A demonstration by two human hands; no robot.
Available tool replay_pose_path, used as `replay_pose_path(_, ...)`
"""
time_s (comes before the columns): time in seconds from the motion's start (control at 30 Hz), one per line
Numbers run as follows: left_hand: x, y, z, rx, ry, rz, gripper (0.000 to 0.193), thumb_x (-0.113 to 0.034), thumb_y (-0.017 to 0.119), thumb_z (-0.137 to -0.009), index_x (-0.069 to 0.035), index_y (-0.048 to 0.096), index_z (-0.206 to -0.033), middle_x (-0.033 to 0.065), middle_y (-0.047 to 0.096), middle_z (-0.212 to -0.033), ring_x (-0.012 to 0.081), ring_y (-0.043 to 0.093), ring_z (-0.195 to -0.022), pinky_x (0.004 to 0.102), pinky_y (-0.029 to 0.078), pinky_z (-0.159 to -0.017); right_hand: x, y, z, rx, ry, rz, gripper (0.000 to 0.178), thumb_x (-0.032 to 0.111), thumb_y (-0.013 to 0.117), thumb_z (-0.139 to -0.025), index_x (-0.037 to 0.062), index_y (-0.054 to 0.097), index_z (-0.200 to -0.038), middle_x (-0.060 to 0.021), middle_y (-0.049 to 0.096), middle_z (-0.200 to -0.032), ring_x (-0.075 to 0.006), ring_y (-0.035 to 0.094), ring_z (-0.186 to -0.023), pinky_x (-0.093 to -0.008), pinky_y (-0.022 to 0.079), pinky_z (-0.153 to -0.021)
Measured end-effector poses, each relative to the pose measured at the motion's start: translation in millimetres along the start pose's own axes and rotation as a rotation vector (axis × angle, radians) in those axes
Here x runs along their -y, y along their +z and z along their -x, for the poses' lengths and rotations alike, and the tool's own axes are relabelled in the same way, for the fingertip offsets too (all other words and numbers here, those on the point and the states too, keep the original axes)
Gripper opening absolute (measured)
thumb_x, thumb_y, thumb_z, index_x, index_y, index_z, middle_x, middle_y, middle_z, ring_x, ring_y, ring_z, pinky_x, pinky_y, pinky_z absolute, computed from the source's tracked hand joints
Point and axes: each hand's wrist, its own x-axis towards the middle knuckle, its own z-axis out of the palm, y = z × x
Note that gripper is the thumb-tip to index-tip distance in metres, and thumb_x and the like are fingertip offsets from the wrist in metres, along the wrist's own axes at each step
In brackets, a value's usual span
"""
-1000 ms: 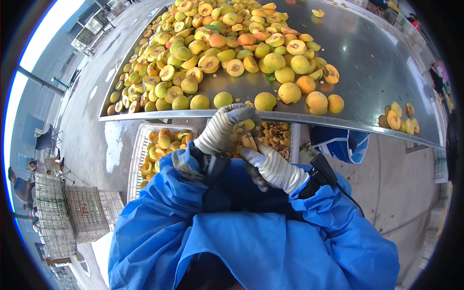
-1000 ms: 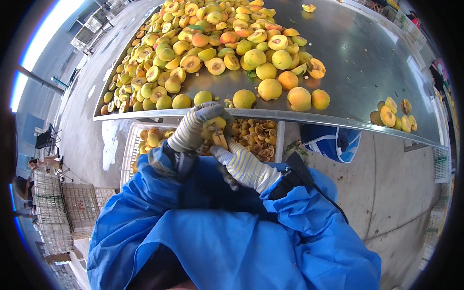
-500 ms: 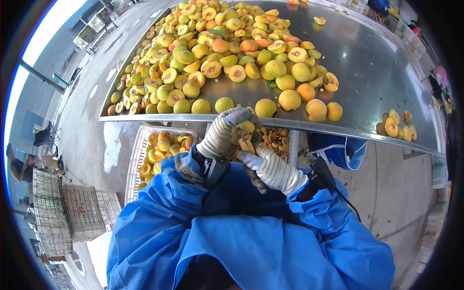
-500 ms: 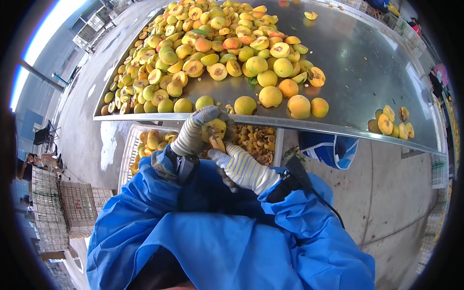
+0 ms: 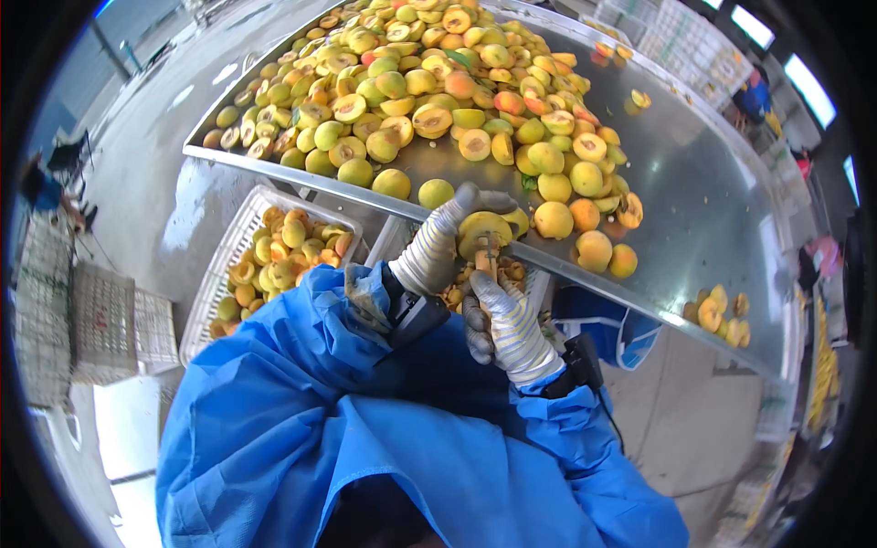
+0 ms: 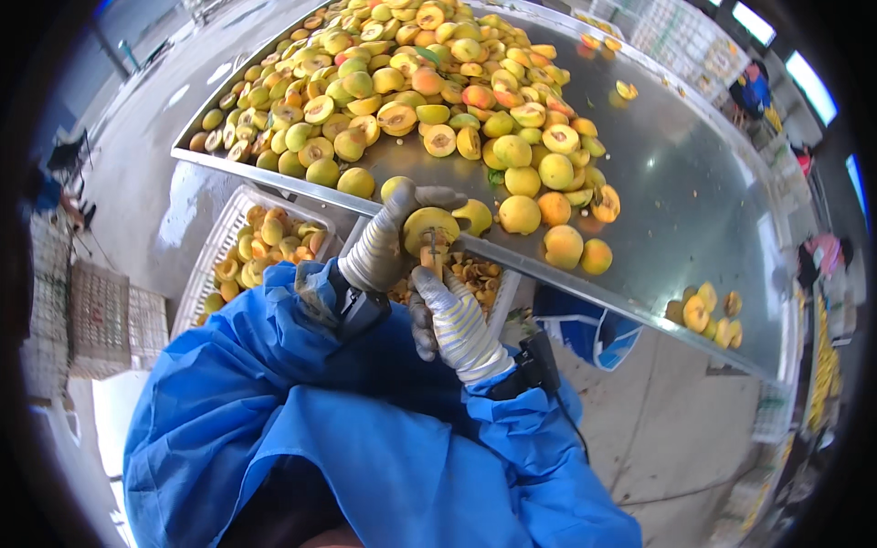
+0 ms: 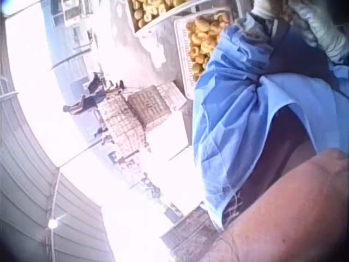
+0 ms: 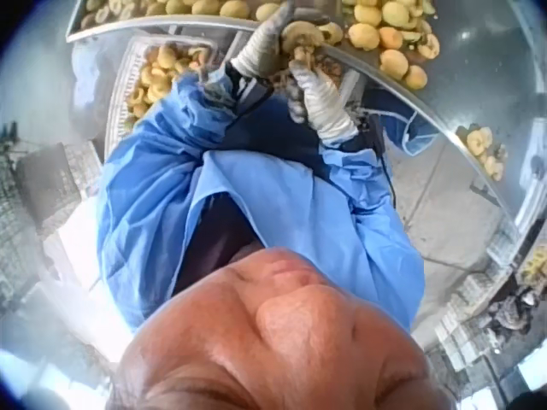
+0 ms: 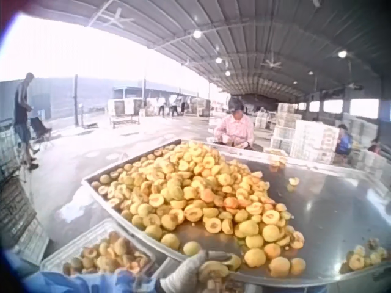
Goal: Using a small handheld tool to remove pits from halved apricots on a processing table.
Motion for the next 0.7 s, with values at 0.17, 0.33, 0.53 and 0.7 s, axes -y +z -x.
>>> replay_pose_path(0.17,-1,-6,1,0.001,-0.033,-0.114,0.047,-0.044,0.067,-0.09,-0.004,0.06,-0.114,0.0114,0.065,-0.108,0.0247,0.066,-0.097,0.0402,0.054,-0.089,7,-4,10,0.162,0.097,-0.079,0.032,0.045,0.058,-0.098,0.0132,0.055,-0.097,0.0014,0.043,-0.059,-0.009,0.039,-0.035,-0.0236,0.031,-0.03)
replay_pose_path(0.33,4,-5,-1,-0.006,0.028,-0.106,0.038,-0.035,0.07,-0.09,-0.003,0.062,-0.108,0.0113,0.068,-0.102,0.0232,0.067,-0.096,0.0377,0.055,-0.087,2,-4,13,0.266,0.106,-0.247,0.029,0.042,0.054,-0.1,0.0132,0.058,-0.102,0.002,0.04,-0.057,-0.0083,0.036,-0.034,-0.0231,0.031,-0.03)
replay_pose_path(0.53,-7,-2,0,0.103,0.076,-0.169,0.037,-0.037,0.069,-0.09,-0.003,0.067,-0.102,0.0113,0.069,-0.102,0.0201,0.065,-0.095,0.0339,0.053,-0.087,5,-9,14,0.338,0.091,-0.235,0.032,0.04,0.048,-0.104,0.0124,0.061,-0.113,0.0043,0.034,-0.055,-0.0074,0.033,-0.033,-0.0232,0.031,-0.03)
replay_pose_path(0.7,6,1,0,0.071,0.055,-0.078,0.045,-0.045,0.065,-0.092,-0.003,0.065,-0.108,0.0112,0.068,-0.101,0.0202,0.065,-0.094,0.0334,0.052,-0.086,-7,-4,11,0.398,0.069,-0.438,0.031,0.04,0.051,-0.103,0.0124,0.06,-0.112,0.0048,0.032,-0.055,-0.0067,0.03,-0.033,-0.0235,0.029,-0.029)
